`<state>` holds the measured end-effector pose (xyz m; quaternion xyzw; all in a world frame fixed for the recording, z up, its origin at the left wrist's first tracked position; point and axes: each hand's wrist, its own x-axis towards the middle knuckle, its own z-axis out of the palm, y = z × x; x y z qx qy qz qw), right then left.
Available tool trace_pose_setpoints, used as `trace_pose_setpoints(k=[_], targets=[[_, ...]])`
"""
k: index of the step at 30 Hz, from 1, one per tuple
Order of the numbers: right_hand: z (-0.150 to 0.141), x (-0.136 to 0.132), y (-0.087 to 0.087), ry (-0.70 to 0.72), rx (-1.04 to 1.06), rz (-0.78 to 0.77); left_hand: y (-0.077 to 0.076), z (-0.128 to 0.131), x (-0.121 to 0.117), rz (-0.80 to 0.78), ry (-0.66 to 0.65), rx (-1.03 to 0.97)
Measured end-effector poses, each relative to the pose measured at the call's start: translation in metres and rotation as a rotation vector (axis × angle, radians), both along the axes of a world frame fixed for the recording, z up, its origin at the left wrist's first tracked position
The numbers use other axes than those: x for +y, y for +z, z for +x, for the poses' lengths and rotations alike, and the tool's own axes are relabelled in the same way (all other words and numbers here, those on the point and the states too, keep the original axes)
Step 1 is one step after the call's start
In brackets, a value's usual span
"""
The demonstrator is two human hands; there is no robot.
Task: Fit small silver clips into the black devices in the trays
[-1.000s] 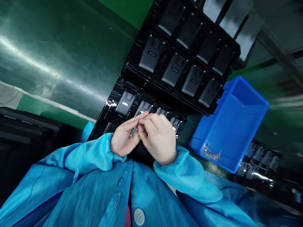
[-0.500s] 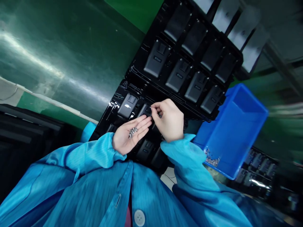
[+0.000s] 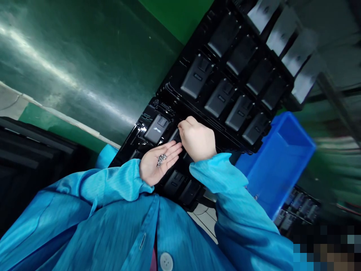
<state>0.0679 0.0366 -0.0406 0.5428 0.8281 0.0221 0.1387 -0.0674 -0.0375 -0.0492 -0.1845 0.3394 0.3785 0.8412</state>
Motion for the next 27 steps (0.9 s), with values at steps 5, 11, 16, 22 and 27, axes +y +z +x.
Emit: trace_pose_setpoints(k=[5, 11, 16, 22, 27], targets=[[0.013, -0.017, -0.01, 0.031, 0.075, 0.059, 0.0, 0.001, 0.0, 0.007, 0.017, -0.008], [0.024, -0.035, -0.015, 0.103, 0.063, 0.14, -0.002, 0.001, -0.001, 0.024, 0.035, -0.018], [0.02, -0.033, -0.01, 0.051, 0.057, 0.079, -0.004, 0.0, 0.0, 0.042, 0.031, -0.022], [0.018, -0.035, 0.002, -0.034, 0.344, 0.108, 0.004, -0.016, 0.001, 0.162, 0.03, -0.15], [0.0, -0.058, 0.033, 0.029, 0.776, 0.222, 0.016, -0.028, 0.003, 0.248, 0.071, -0.209]])
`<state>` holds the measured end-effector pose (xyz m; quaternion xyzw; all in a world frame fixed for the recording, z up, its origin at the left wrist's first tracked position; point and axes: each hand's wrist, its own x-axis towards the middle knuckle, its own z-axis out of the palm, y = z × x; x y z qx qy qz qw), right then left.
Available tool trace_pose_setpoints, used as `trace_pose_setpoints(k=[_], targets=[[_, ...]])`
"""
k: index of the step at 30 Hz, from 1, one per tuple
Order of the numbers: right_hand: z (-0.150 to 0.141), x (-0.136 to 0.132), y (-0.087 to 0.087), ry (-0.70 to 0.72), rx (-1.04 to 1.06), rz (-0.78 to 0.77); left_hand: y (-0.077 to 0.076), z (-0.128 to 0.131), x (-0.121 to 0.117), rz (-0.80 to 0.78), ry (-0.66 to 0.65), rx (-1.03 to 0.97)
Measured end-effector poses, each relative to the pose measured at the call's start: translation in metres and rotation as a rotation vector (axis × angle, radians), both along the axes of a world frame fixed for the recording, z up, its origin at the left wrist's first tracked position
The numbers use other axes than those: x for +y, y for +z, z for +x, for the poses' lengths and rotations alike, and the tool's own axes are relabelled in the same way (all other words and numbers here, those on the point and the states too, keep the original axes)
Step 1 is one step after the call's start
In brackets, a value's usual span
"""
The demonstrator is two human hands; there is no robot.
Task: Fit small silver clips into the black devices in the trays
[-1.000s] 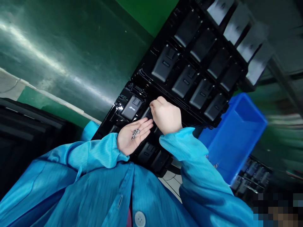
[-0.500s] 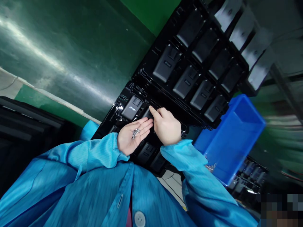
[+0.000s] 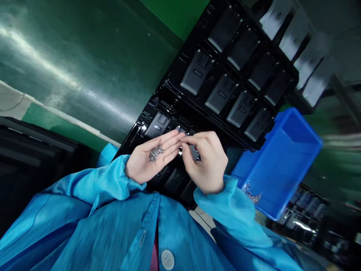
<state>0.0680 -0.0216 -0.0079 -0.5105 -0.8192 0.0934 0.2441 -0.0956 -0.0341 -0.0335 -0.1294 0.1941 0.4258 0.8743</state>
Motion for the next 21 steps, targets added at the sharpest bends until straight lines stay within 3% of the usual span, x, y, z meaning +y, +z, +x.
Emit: trace_pose_setpoints(k=[3, 7, 21], targets=[[-0.014, -0.012, 0.012, 0.07, 0.026, -0.018, 0.004, -0.002, 0.001, 0.042, -0.012, -0.007], [-0.023, -0.016, 0.012, 0.117, 0.008, -0.086, 0.008, -0.002, -0.001, 0.075, -0.011, -0.023], [-0.034, -0.029, 0.018, 0.067, -0.102, -0.096, 0.011, 0.001, -0.005, 0.049, -0.001, -0.014]])
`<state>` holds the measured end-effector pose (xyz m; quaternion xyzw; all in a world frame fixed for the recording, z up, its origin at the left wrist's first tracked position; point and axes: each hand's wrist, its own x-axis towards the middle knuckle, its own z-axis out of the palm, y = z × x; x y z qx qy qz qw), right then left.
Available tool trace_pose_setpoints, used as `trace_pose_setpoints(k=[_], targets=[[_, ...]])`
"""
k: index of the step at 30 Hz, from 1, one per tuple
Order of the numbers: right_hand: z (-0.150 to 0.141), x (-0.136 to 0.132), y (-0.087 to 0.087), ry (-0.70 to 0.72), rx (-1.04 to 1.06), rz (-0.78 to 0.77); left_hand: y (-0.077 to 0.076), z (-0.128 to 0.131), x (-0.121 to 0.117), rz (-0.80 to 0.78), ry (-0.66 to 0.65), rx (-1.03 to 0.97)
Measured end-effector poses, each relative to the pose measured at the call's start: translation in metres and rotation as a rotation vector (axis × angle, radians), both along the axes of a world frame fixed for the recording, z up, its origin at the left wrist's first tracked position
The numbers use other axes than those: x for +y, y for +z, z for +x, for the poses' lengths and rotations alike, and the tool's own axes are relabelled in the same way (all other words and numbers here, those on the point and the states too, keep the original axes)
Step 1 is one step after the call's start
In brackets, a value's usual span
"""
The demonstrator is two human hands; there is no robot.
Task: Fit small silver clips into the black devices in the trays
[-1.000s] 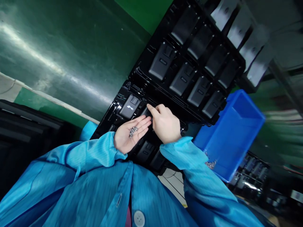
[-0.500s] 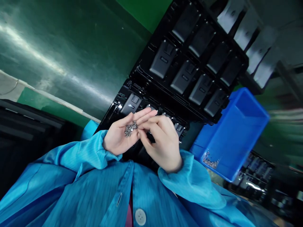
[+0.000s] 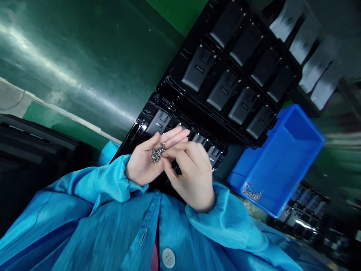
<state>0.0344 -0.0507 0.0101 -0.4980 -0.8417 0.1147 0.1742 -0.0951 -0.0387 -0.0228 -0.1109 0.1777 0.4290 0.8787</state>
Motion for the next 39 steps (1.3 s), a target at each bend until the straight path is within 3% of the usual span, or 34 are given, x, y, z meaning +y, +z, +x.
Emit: trace_pose_setpoints(k=[6, 14, 21, 24, 27, 31, 39], targets=[[-0.003, 0.001, -0.003, 0.023, -0.11, 0.077, 0.004, 0.002, -0.001, -0.043, 0.006, 0.051], [-0.007, 0.003, -0.006, 0.032, -0.149, 0.027, 0.002, 0.005, -0.003, -0.054, 0.009, 0.096], [0.0, 0.015, -0.002, 0.015, 0.059, -0.068, -0.005, -0.006, 0.001, -0.12, 0.018, 0.091], [0.008, 0.033, -0.012, -0.082, 0.064, -0.046, -0.011, -0.014, 0.003, -0.148, 0.049, 0.102], [0.014, 0.056, -0.034, -0.177, 0.024, -0.025, -0.017, -0.02, 0.005, -0.201, 0.065, 0.135], [0.017, 0.08, -0.061, -0.195, -0.079, -0.006, -0.021, -0.021, 0.007, -0.25, 0.083, 0.177], [0.019, 0.089, -0.07, -0.155, -0.23, -0.014, -0.022, -0.02, 0.009, -0.285, 0.098, 0.182]])
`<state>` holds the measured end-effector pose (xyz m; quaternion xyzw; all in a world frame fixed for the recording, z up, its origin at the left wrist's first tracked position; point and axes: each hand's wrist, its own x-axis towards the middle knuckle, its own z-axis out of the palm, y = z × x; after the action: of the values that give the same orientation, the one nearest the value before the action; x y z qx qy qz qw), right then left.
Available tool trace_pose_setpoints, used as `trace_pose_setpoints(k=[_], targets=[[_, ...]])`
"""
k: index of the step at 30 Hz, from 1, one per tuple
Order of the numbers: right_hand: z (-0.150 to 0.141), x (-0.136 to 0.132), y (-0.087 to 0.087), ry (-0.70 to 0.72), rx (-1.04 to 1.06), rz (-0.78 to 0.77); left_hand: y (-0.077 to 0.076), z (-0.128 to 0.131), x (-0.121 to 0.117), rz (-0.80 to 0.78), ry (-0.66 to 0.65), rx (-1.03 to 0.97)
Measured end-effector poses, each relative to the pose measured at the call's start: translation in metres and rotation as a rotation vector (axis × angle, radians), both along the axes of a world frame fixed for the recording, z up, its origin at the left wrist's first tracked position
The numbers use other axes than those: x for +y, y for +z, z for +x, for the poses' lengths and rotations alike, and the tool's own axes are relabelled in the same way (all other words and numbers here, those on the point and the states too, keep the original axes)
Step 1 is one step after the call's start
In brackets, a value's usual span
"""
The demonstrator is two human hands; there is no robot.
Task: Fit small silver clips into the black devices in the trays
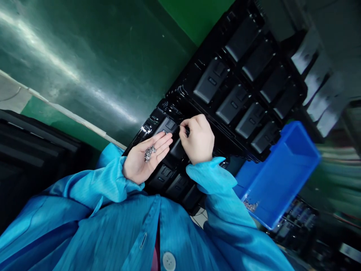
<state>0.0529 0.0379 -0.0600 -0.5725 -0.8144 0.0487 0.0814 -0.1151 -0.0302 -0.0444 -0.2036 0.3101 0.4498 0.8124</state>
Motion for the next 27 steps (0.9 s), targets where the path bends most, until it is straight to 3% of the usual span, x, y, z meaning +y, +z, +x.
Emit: trace_pose_setpoints(k=[10, 18, 24, 27], targets=[[0.002, 0.001, -0.008, 0.142, -0.131, 0.128, -0.002, 0.0, 0.001, 0.01, 0.005, 0.002], [0.013, -0.015, -0.008, 0.146, -0.006, 0.061, -0.001, -0.001, 0.002, 0.015, -0.005, 0.004], [0.001, -0.039, 0.02, 0.118, 0.235, 0.055, -0.003, -0.002, -0.001, 0.083, 0.003, -0.065], [-0.014, -0.052, 0.039, 0.181, 0.342, 0.043, -0.001, -0.003, -0.002, 0.138, -0.006, -0.088]])
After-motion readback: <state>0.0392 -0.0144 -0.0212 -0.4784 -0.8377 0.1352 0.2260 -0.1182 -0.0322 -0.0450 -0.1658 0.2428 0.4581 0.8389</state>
